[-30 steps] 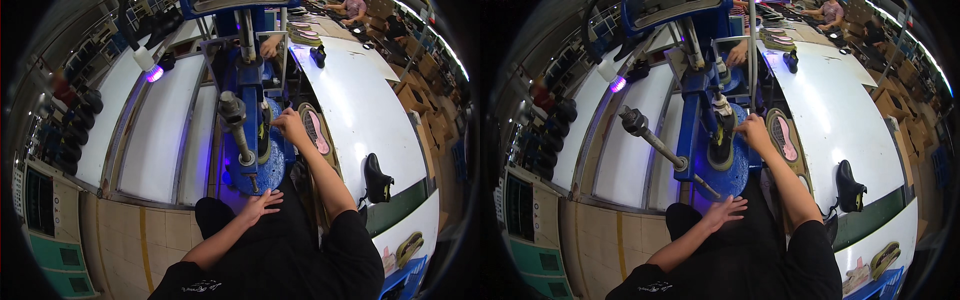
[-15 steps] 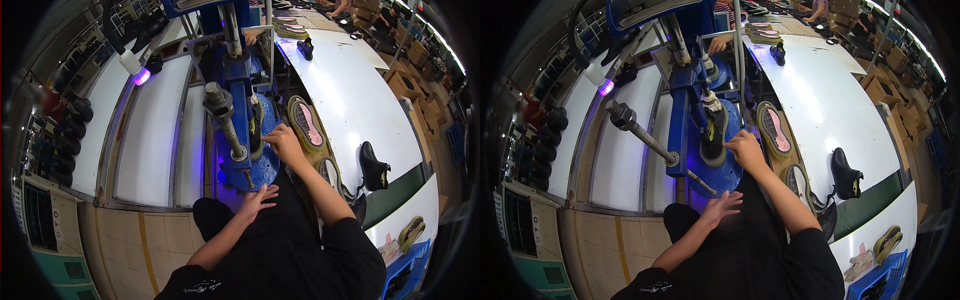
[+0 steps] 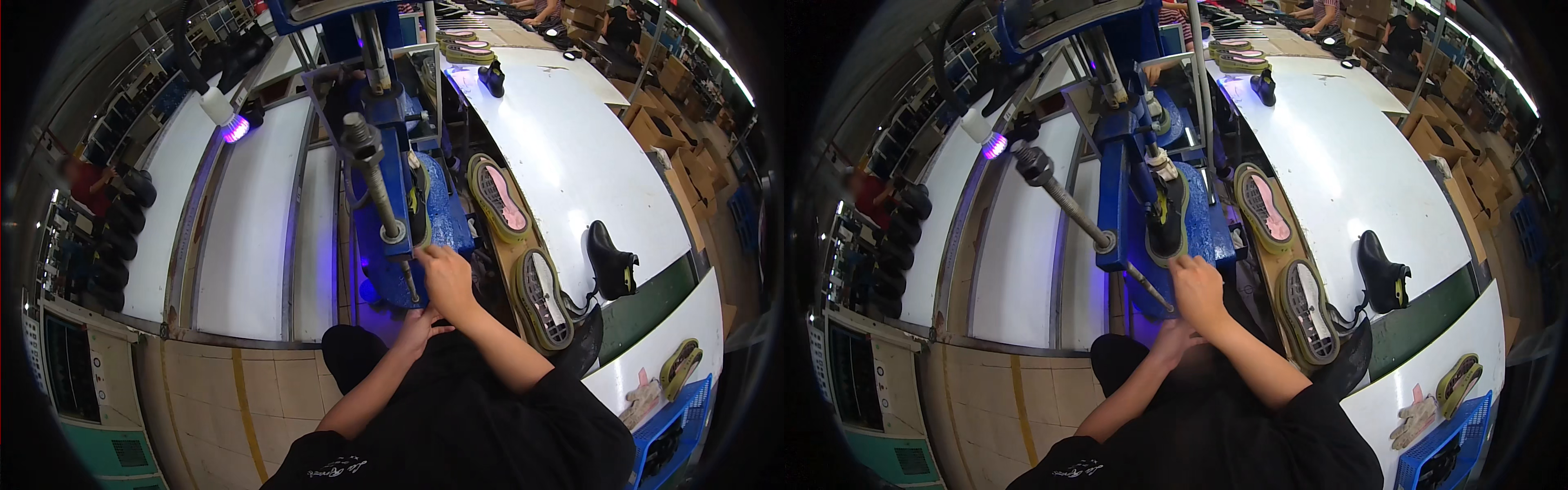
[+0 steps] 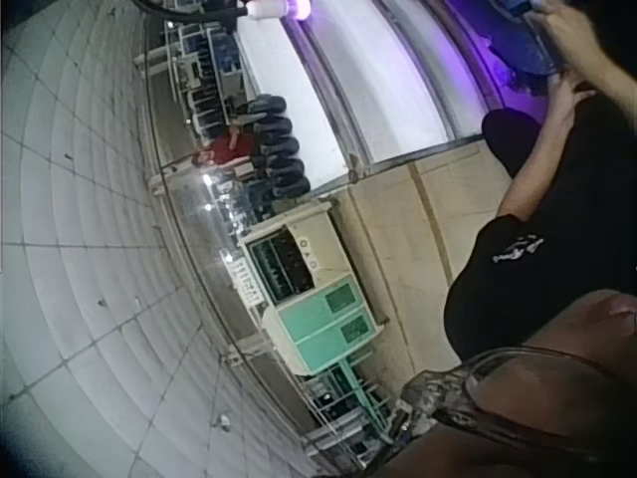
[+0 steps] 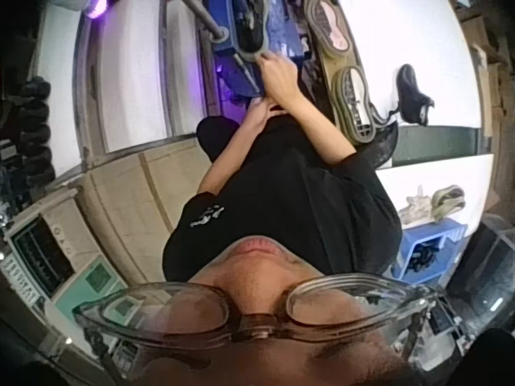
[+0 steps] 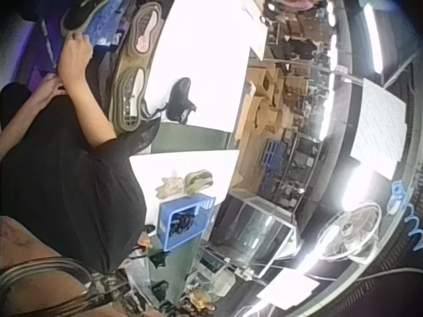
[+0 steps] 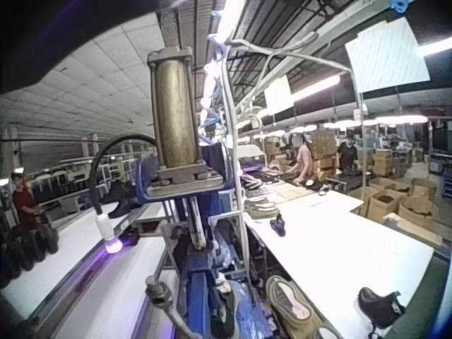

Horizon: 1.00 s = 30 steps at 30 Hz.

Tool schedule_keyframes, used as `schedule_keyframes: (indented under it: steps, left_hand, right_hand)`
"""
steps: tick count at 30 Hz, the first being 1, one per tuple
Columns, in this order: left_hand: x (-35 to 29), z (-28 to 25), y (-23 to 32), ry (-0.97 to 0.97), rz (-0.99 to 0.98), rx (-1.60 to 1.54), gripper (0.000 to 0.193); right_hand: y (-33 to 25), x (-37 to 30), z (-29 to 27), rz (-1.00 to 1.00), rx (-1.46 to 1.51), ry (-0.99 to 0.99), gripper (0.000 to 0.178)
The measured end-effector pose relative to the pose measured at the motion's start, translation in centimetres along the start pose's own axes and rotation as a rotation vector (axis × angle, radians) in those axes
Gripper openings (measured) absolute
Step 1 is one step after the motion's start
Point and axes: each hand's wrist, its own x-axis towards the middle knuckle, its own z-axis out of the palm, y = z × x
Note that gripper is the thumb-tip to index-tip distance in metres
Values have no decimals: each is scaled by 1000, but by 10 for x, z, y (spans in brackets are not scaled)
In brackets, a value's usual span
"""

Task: The recorder is using a specialized machine to press and attach soles to shoes in a factory setting.

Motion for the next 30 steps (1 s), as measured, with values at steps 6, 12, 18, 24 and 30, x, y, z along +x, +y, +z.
schedule_keyframes:
  steps: [6, 12, 18, 24, 30]
  left_hand:
    - [-3, -9, 3, 45, 18, -38, 29]
    - [13, -10, -20, -62, -45, -15, 46]
    - [12, -6, -18, -139, -24, 94, 61]
    - [18, 5, -24, -162, -17, 86, 68]
    - [-3, -22, -3, -342, -79, 377, 72]
  right_hand:
    - [-21, -8, -4, -34, 176, -91, 41]
    - [3, -36, -16, 297, 615, -36, 46]
    - [67, -42, 6, 732, 1542, 210, 27]
    - [77, -17, -4, 730, 2066, 333, 33]
    - [81, 6, 12, 486, 1541, 242, 32]
